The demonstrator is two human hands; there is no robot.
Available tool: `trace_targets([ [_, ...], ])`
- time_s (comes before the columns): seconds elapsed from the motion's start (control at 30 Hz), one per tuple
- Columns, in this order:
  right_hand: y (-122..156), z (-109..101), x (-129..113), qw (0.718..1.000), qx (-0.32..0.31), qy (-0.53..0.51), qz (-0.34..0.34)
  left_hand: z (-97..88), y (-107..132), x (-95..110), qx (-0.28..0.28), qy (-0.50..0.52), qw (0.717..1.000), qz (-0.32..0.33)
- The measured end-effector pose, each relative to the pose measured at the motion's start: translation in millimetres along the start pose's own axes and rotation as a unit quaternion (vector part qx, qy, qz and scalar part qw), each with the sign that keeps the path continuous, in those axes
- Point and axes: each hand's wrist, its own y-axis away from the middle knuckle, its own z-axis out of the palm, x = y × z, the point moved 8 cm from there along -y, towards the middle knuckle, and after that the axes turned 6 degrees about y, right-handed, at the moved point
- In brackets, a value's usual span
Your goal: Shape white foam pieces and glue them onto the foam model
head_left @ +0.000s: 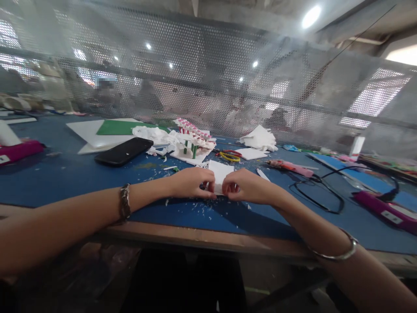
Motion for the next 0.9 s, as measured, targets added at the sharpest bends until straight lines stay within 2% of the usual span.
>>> trace_targets([
  [0.1, -1.6, 2.2, -0.2, 1.0, 0.006, 0.009, -0.003, -0.5, -1.8, -1.0, 0.018, -0.008, 1.0, -0.008],
  [0.23, -6.6, -4.0, 1.0, 0.999, 0.046, 0.022, -0.004, -3.8, -2.7, -4.8, 0.047, 0.041, 0.998, -0.03],
  [0.33, -12.0, -14.6, 1.0, 0.997, 0.072, 0.035, 0.002, -20.2, -2.4, -5.0, 0.123, 0.064, 0.99, -0.03],
  [0.4, -14.9, -27.5, 1.2, 0.994, 0.101, 0.046, 0.016, -34.4, -1.6, -6.1, 0.178, 0.064, 0.981, -0.039],
  [0.47, -16.5, -43.9, 1.9, 0.989, 0.139, 0.045, 0.039, -46.3, -1.8, -9.0, 0.208, 0.072, 0.974, -0.056],
  [0.57, -18.0, -67.2, 2.0, 0.98, 0.183, 0.028, 0.067, -60.8, -3.6, -11.8, 0.227, 0.097, 0.967, -0.064],
  [0.7, -19.1, -86.8, -1.4, 0.972, 0.228, -0.01, 0.059, -77.1, -5.2, -11.1, 0.259, 0.109, 0.958, -0.05],
  [0.8, -16.1, -92.1, -2.6, 0.958, 0.281, -0.042, 0.041, -81.4, -5.5, -12.7, 0.272, 0.146, 0.95, -0.056],
  [0.9, -11.4, -88.5, -2.9, 0.943, 0.325, -0.071, 0.011, -80.8, -3.4, -17.6, 0.283, 0.201, 0.935, -0.073],
])
